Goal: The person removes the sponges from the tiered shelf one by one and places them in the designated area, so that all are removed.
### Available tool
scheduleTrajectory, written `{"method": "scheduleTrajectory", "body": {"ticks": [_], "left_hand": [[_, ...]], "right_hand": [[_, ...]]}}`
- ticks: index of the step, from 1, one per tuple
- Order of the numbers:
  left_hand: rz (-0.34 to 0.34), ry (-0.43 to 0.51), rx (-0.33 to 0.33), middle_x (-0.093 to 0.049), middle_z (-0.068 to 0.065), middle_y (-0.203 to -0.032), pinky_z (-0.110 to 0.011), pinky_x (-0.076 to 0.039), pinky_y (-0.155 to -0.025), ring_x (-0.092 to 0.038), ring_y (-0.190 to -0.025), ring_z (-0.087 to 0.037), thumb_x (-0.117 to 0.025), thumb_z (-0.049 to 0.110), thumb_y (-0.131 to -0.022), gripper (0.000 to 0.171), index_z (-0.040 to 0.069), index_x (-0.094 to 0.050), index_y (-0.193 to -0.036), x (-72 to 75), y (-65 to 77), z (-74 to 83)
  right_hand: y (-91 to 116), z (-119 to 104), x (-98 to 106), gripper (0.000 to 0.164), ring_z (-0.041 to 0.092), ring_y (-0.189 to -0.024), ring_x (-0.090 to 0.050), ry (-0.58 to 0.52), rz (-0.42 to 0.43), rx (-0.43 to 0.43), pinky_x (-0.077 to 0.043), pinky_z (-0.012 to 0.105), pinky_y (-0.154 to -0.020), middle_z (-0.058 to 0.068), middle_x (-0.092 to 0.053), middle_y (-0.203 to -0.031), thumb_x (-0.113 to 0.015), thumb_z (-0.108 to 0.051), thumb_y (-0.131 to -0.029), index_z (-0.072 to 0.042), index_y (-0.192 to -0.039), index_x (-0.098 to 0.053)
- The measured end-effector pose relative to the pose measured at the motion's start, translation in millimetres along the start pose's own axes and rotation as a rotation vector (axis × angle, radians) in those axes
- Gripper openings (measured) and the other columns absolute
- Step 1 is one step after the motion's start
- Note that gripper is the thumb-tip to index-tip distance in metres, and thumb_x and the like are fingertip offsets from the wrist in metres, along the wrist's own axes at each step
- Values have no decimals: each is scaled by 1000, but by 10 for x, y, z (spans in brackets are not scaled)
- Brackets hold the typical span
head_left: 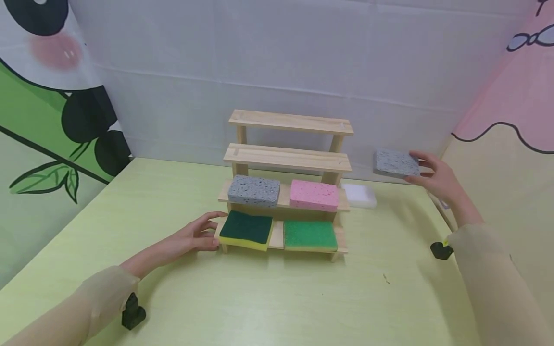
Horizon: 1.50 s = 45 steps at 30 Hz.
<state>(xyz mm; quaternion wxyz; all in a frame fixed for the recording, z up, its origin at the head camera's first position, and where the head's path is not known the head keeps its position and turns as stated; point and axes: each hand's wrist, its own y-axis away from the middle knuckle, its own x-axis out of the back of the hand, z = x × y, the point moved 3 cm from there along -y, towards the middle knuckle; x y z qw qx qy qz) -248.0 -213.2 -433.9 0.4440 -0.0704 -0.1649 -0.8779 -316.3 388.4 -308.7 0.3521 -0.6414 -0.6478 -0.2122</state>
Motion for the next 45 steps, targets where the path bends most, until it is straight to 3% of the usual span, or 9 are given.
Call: {"method": "scheduleTrajectory", "body": {"ticks": [6,8,10,13,15,27,45], "left_hand": [[7,-9,14,-42,-17,-145,-42,-52,-104,-57,-121,-26,-62,30,-96,73,30,-19,-155,3,-13,-15],[13,-7,24,-42,-16,-145,-42,-52,-104,-57,-121,-26,-63,30,-96,72,31,-20,-154,3,-15,-21],[14,-7,27,-42,-15,-145,-42,-52,-104,-56,-121,-25,-63,30,-96,72,32,-20,-154,3,-13,-24],[11,-6,13,-42,-17,-145,-43,-52,-104,-56,-121,-26,-63,30,-96,73,30,-20,-155,5,-15,-21],[9,-9,5,-42,-18,-145,-43,-51,-104,-56,-121,-26,-62,30,-96,73,28,-19,-155,8,-17,-18],[5,-6,4,-41,-18,-146,-42,-51,-104,-57,-121,-26,-62,28,-97,72,29,-19,-155,8,10,14],[-2,-1,-10,-42,-18,-144,-41,-52,-103,-57,-120,-26,-62,28,-97,73,27,-19,-155,-4,26,22]], "right_hand": [[-46,157,37,78,49,-135,-40,40,-22,-30,-37,0,-75,28,-30,-156,-70,-15,-91,-7,-156,-27],[-55,213,50,78,49,-136,-38,57,-31,-41,-45,13,-87,29,-30,-157,-70,-17,-92,-8,-156,-26],[-61,264,58,79,51,-138,-36,64,-37,-49,-48,34,-100,30,-29,-157,-70,-17,-92,-8,-156,-25],[-64,330,63,79,55,-139,-32,57,-42,-48,-35,67,-107,31,-26,-157,-69,-16,-93,-6,-156,-23],[-63,375,60,78,57,-139,-30,55,-43,-48,-30,71,-107,32,-24,-158,-68,-15,-92,-5,-156,-23],[2,671,-52,80,59,-138,-29,60,-69,-95,-31,71,-107,37,-25,-155,-67,-9,-90,-1,-155,-22],[106,796,-252,73,64,-135,-26,99,-159,-97,-27,71,-110,43,-22,-150,-60,-1,-91,11,-151,-19]]}}
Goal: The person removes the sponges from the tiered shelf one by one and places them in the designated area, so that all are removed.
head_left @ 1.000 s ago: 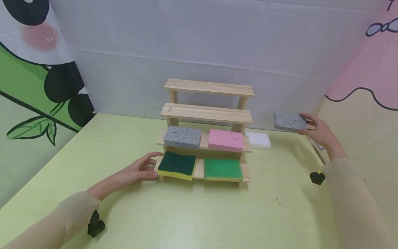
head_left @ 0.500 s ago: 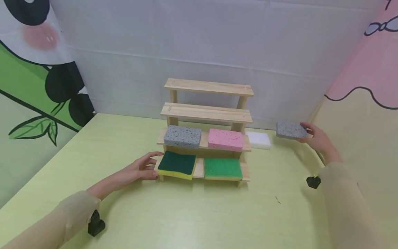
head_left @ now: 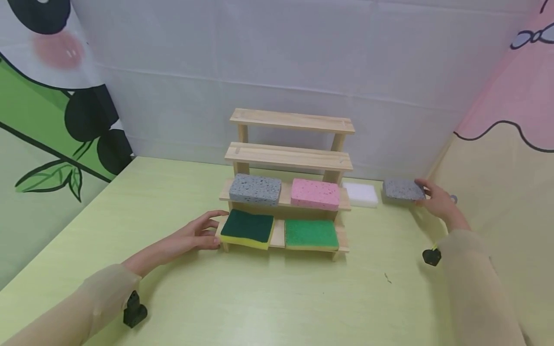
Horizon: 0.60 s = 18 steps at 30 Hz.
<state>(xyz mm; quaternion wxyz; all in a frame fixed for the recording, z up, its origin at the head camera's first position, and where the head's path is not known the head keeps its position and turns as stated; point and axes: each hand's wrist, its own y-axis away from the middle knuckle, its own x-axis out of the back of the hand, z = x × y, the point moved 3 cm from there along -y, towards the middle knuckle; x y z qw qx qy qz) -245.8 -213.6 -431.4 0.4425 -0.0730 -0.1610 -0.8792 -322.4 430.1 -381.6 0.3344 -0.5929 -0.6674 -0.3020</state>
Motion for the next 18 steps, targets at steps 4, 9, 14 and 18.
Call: {"method": "scheduleTrajectory", "body": {"ticks": [4,9,14,18], "left_hand": [[-3,2,-5,-42,-18,-144,-40,-52,-104,-57,-120,-26,-62,26,-97,72,27,-19,-155,-1,1,3],[-7,2,-8,-43,-18,-143,-40,-52,-103,-58,-119,-25,-61,26,-97,72,26,-19,-155,-14,4,14],[-5,6,-1,-42,-18,-143,-40,-52,-104,-57,-120,-25,-62,27,-97,72,27,-19,-155,-9,-2,3],[-2,11,5,-43,-16,-143,-41,-52,-104,-57,-120,-25,-62,27,-97,72,29,-20,-155,-3,2,-3]], "right_hand": [[18,49,-54,71,65,-134,-27,-23,-1,36,-28,71,-109,46,-27,-146,-60,-1,-88,11,-148,-25],[8,192,-98,72,60,-137,-29,-61,4,71,-32,63,-111,43,-26,-149,-62,-5,-85,10,-147,-29],[-1,183,-152,72,65,-134,-27,-18,-61,33,-29,69,-109,45,-22,-148,-62,-2,-87,15,-146,-25],[7,177,-182,70,65,-133,-28,35,-111,-10,-32,67,-110,46,-22,-147,-61,-3,-91,16,-147,-22]]}}
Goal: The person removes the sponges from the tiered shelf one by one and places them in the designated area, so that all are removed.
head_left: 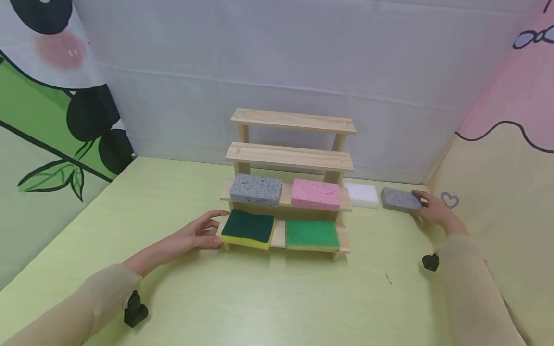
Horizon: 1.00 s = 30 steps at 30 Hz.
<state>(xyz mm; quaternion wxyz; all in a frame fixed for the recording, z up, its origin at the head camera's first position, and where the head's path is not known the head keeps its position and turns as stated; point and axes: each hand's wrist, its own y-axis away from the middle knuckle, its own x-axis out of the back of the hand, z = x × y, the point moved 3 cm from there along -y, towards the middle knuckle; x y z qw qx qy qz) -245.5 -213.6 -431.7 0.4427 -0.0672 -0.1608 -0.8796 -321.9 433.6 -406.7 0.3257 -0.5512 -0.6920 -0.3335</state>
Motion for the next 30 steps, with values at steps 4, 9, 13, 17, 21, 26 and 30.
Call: {"method": "scheduleTrajectory", "body": {"ticks": [4,9,13,17,21,26,30], "left_hand": [[-4,5,-5,-44,-15,-144,-41,-52,-104,-57,-121,-25,-61,26,-97,71,29,-20,-155,5,-18,-7],[-9,10,-12,-44,-17,-144,-42,-51,-104,-57,-121,-26,-61,25,-98,71,28,-20,-155,11,-29,-7],[-10,14,-13,-44,-17,-144,-41,-52,-104,-57,-121,-26,-61,25,-97,71,27,-20,-155,10,-28,-10],[-16,22,-21,-44,-17,-143,-40,-52,-104,-57,-121,-26,-61,23,-98,71,26,-19,-155,5,-30,-19],[-13,21,-24,-44,-17,-144,-40,-52,-103,-57,-121,-26,-60,23,-98,71,26,-19,-155,2,-26,-22],[-12,18,-25,-44,-17,-144,-41,-52,-104,-57,-122,-25,-60,24,-98,71,27,-19,-155,5,-27,-33],[-4,13,-17,-44,-17,-144,-42,-51,-104,-57,-121,-26,-61,25,-97,70,28,-20,-155,-1,-31,-34]], "right_hand": [[19,-11,3,70,65,-132,-29,30,-27,-3,-34,67,-108,47,-24,-145,-61,-6,-93,15,-147,-22],[14,-21,18,68,65,-130,-34,70,-35,14,-38,65,-105,48,-28,-142,-61,-7,-94,15,-146,-24],[8,-31,30,68,63,-128,-37,107,-28,26,-37,67,-104,48,-32,-141,-62,-9,-94,14,-146,-25],[17,-49,43,67,63,-127,-37,138,-24,31,-34,70,-103,49,-33,-139,-63,-9,-94,14,-146,-27],[17,-60,52,67,63,-127,-36,140,-26,30,-33,71,-102,49,-32,-140,-63,-9,-94,14,-146,-26],[8,-57,51,67,62,-125,-39,153,-15,38,-34,70,-102,49,-34,-139,-63,-10,-94,14,-145,-28],[5,-37,41,66,61,-123,-42,159,-9,45,-36,69,-101,49,-37,-137,-64,-10,-93,14,-144,-29]]}}
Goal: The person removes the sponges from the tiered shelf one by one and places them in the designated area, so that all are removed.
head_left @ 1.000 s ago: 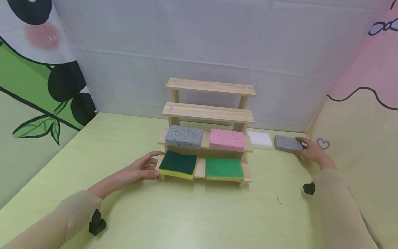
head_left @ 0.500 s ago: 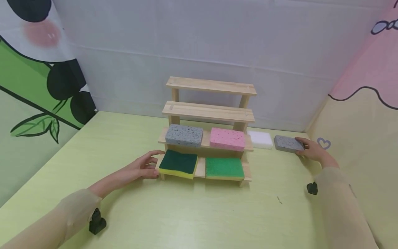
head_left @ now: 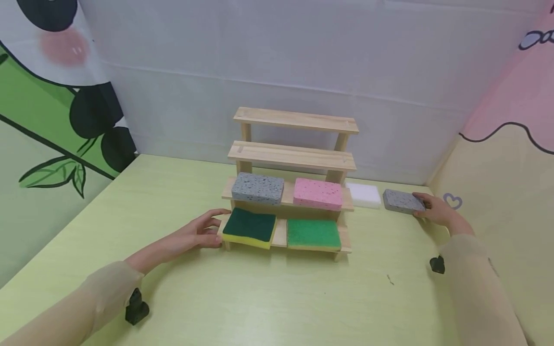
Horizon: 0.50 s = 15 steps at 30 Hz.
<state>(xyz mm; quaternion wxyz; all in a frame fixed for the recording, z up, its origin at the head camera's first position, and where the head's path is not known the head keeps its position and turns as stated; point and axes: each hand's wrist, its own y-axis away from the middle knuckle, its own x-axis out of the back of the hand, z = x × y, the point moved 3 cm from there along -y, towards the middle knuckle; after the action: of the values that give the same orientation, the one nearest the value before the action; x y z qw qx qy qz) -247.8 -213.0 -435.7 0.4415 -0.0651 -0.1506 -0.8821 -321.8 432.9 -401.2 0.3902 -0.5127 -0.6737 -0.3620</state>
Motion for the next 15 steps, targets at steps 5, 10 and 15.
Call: {"method": "scheduleTrajectory", "body": {"ticks": [5,10,15], "left_hand": [[0,-3,12,-44,-17,-144,-42,-51,-105,-58,-121,-25,-61,26,-97,71,27,-20,-155,-14,10,9],[2,-8,11,-44,-18,-142,-41,-52,-104,-58,-119,-25,-62,26,-97,72,26,-20,-155,-13,23,15],[3,-14,15,-45,-16,-144,-43,-51,-105,-58,-121,-25,-61,27,-98,69,30,-21,-154,-4,10,19]], "right_hand": [[-2,30,-18,68,64,-126,-38,-21,-24,-17,-34,71,-102,51,-32,-139,-64,-10,-93,13,-145,-27],[-15,32,-20,70,66,-128,-34,-51,-43,-23,-32,72,-103,52,-27,-140,-64,-9,-92,13,-145,-25],[-8,35,-8,70,66,-128,-34,-79,-45,-14,-34,70,-104,53,-26,-140,-63,-8,-92,16,-145,-24]]}}
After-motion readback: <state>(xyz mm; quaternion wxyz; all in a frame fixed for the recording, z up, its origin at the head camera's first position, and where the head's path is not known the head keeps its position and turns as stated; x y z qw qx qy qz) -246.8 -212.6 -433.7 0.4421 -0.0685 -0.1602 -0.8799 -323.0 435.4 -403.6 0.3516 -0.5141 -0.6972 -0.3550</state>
